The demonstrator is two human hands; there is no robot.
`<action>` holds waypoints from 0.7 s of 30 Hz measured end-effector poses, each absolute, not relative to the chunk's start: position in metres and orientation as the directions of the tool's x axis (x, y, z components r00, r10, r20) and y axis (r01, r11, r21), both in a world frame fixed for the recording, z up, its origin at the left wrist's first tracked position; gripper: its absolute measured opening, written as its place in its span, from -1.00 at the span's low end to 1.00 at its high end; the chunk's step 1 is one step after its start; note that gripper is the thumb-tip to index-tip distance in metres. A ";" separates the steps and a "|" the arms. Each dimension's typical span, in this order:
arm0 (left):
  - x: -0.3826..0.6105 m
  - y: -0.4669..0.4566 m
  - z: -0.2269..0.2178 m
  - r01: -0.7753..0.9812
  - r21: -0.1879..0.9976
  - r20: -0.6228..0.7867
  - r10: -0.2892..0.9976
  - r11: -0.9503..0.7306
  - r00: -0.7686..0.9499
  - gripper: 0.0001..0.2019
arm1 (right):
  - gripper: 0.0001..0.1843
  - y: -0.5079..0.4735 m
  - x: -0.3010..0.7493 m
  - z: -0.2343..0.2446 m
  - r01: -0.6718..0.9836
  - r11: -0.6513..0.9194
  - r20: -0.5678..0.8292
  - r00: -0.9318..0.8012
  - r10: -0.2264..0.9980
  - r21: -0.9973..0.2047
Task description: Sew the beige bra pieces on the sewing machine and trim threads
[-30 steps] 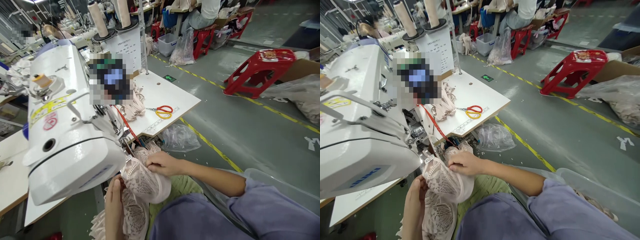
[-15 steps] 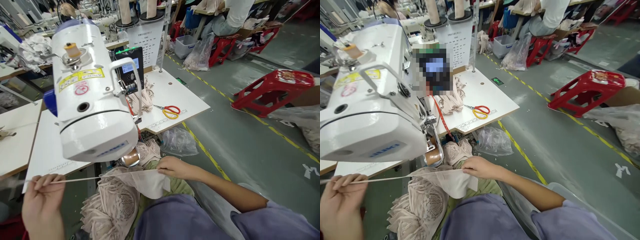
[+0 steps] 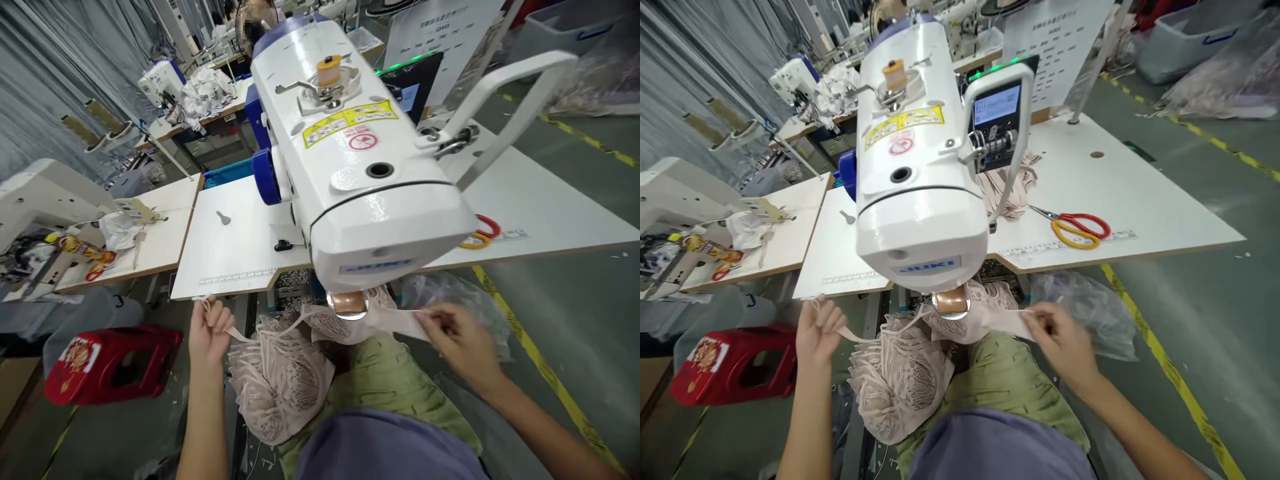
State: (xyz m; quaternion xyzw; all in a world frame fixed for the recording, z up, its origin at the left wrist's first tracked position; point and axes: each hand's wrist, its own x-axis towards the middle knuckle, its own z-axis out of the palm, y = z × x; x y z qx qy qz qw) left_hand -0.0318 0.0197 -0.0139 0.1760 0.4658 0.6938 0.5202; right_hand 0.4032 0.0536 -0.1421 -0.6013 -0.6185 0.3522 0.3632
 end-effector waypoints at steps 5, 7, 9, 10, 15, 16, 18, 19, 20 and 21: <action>0.045 0.016 -0.026 -0.437 0.879 -0.296 0.938 0.193 -0.181 -0.72 | -0.69 0.054 0.353 -0.106 0.380 0.111 -0.056 -0.403 0.913 -0.918; 0.071 0.015 -0.028 -0.347 0.896 -0.333 0.936 0.276 -0.115 -0.73 | -0.72 0.060 0.336 -0.091 0.305 0.104 -0.090 -0.561 0.823 -0.947; 0.093 0.013 -0.027 -0.251 0.906 -0.367 0.928 0.341 -0.063 -0.78 | -0.71 0.065 0.324 -0.079 0.217 0.073 -0.094 -0.670 0.736 -0.973; 0.102 0.012 -0.025 -0.160 0.921 -0.367 0.929 0.356 -0.041 -0.80 | -0.67 0.067 0.321 -0.074 0.179 0.058 -0.086 -0.703 0.706 -0.982; 0.130 0.005 -0.018 0.500 0.844 -0.286 0.952 0.195 0.111 -0.71 | -0.54 0.072 0.323 -0.061 0.129 0.026 -0.080 -0.747 0.660 -0.991; 0.133 0.005 -0.019 0.557 0.813 -0.293 0.946 0.172 0.136 -0.68 | -0.57 0.072 0.325 -0.059 0.147 0.031 -0.090 -0.745 0.661 -0.989; 0.135 0.005 -0.022 0.620 0.771 -0.316 0.932 0.144 0.177 -0.65 | -0.64 0.073 0.330 -0.055 0.200 0.060 -0.110 -0.738 0.665 -0.978; 0.136 0.007 -0.024 0.633 0.763 -0.323 0.925 0.129 0.200 -0.64 | -0.67 0.074 0.332 -0.053 0.225 0.083 -0.114 -0.739 0.664 -0.971; 0.135 0.009 -0.028 0.635 0.764 -0.322 0.920 0.114 0.222 -0.64 | -0.71 0.075 0.334 -0.052 0.245 0.110 -0.115 -0.747 0.655 -0.963; 0.134 0.011 -0.031 0.629 0.771 -0.317 0.918 0.102 0.239 -0.65 | -0.73 0.077 0.336 -0.052 0.262 0.142 -0.112 -0.758 0.642 -0.955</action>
